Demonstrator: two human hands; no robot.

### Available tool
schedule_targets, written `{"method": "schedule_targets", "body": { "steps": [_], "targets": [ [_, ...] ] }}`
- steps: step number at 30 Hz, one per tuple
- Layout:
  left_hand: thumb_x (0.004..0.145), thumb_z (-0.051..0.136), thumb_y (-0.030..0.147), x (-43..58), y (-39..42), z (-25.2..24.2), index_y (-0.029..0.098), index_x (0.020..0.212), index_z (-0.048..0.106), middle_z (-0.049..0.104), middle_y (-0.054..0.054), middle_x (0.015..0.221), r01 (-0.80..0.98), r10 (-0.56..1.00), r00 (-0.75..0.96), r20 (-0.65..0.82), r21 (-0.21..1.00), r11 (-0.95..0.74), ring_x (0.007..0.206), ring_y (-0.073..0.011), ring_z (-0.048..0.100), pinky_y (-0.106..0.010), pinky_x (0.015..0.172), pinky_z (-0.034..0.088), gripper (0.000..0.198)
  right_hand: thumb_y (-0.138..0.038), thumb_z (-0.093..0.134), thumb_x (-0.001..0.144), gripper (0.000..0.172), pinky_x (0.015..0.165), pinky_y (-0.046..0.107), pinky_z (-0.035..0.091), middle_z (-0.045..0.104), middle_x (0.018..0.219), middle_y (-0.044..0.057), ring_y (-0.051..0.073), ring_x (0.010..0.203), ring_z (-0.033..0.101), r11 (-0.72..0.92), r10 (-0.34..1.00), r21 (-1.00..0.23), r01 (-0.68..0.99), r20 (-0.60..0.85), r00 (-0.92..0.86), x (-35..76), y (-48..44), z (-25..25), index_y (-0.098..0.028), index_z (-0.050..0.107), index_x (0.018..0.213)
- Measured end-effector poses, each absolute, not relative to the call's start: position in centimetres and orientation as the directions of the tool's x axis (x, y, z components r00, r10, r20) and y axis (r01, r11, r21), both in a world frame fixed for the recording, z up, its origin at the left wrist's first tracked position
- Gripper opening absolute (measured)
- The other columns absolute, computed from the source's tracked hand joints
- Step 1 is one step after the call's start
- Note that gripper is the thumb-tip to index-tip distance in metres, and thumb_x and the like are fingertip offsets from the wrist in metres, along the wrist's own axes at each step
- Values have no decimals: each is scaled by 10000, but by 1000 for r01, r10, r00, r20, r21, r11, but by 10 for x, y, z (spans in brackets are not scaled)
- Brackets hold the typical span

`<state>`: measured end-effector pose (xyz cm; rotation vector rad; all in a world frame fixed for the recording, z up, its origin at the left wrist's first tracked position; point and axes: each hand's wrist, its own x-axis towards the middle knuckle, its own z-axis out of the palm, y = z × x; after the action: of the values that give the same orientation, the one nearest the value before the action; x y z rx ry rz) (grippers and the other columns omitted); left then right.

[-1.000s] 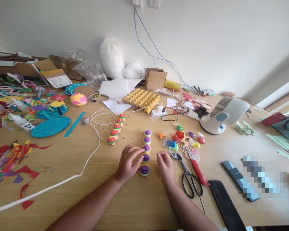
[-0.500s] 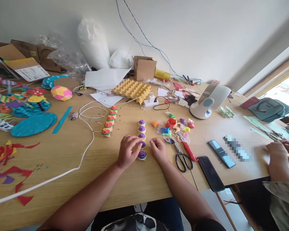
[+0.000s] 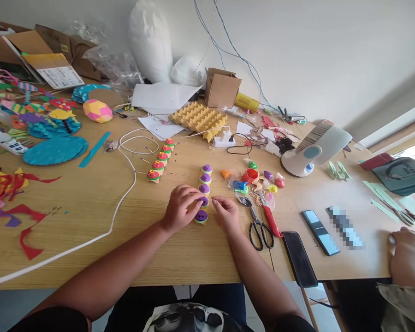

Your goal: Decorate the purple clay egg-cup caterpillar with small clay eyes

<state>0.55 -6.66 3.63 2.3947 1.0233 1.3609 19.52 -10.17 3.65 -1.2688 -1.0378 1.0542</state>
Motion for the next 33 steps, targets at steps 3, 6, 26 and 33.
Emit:
{"method": "schedule_targets", "body": {
  "steps": [3,6,26,33],
  "targets": [
    [951,643,219,4,-66,36,256,1171,714,721,-53,1059,474,656,325,681,482,-736,1038,-220,618,-425,971,480,234,-444,787,753,222,653,299,443,695,744,29,168,681,562,7,979,-997,-77,-9,205,195,-103,37,-226,750,774],
    [951,640,223,3,-66,36,262,1176,714,721,-53,1063,482,662,323,676,485,-730,1039,-222,623,-427,972,484,240,-504,756,775,310,581,276,364,588,641,2,133,597,446,-18,977,-994,-111,-41,211,195,-105,39,-214,683,697],
    [960,628,206,3,-63,36,260,1138,718,712,-49,1053,444,656,312,687,505,-740,1049,-216,616,-425,985,495,207,-552,807,729,319,639,317,454,703,690,35,190,656,573,-38,985,-999,-34,-43,167,194,-103,42,-234,787,725],
    [965,622,236,6,-69,42,264,1130,729,731,-47,1050,400,673,364,644,544,-738,1050,-219,620,-431,984,492,199,-544,752,810,292,737,367,517,765,764,46,250,779,680,2,996,-1000,17,3,84,198,-104,44,-266,841,803]
  ]
}}
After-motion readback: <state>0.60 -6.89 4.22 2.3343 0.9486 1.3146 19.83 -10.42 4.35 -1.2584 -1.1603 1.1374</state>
